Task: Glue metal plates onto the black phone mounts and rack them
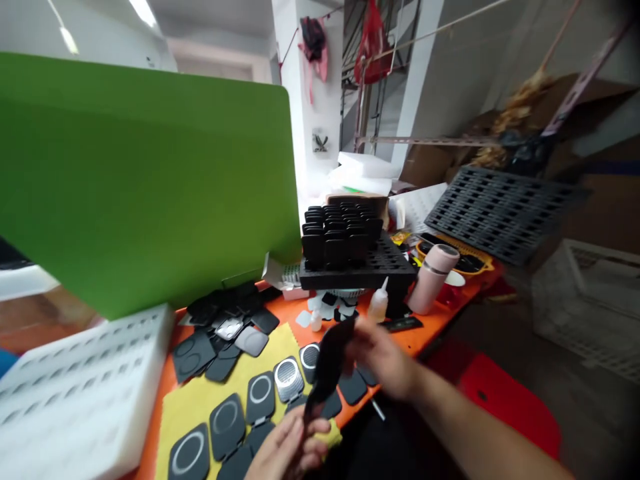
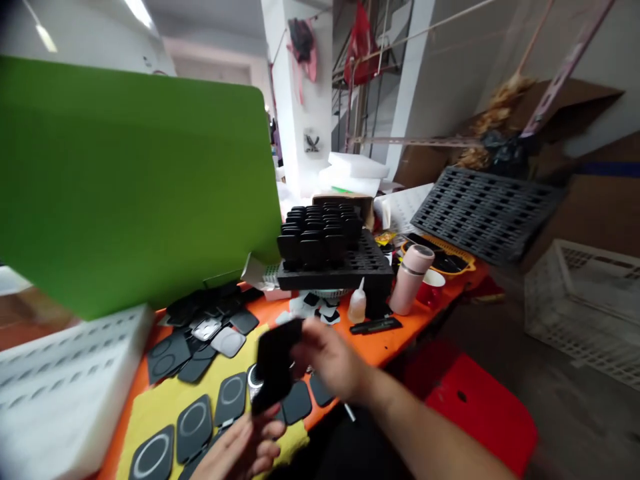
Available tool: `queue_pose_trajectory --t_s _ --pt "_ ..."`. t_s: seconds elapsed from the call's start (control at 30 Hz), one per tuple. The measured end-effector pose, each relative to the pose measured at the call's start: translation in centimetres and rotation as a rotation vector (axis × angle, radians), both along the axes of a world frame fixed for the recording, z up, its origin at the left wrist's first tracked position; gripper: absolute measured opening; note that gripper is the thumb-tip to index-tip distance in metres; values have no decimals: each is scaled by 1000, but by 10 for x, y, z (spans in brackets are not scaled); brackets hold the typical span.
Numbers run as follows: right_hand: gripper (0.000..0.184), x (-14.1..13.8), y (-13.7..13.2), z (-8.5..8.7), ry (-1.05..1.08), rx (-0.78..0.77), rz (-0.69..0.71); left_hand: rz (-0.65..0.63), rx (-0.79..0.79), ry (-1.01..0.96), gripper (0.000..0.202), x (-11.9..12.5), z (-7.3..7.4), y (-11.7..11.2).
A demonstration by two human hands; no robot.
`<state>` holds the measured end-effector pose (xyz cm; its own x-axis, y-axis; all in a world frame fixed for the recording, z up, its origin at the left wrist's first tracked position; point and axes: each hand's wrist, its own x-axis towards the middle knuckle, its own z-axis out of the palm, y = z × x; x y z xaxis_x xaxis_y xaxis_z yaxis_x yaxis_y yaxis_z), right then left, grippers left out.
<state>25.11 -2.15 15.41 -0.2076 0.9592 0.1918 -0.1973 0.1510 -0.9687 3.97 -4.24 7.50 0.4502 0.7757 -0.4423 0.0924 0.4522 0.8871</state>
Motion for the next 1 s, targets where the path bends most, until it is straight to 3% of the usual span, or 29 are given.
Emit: queue_pose_trajectory --t_s 0.1,0.17,0.3,0.47,0.57,0.7,1.0 --pt "16 88 37 33 -94 279 -687 -190 405 124 41 35 28 26" --pt "16 140 77 42 -206 364 -862 -293 742 264 34 61 43 49" --pt "16 198 157 27 -386 244 -767 -394 1236 461 37 122 56 104" --pt "12 211 207 -5 -422 195 -664 -424 1494 652 48 179 46 156" --pt "12 216 217 -17 -450 174 -616 -444 1530 754 53 194 35 169" --pt "15 226 223 -26 -520 144 -607 -448 1513 849 58 201 27 170" --pt "18 222 220 -38 -659 89 -647 -454 1457 918 59 208 29 171"
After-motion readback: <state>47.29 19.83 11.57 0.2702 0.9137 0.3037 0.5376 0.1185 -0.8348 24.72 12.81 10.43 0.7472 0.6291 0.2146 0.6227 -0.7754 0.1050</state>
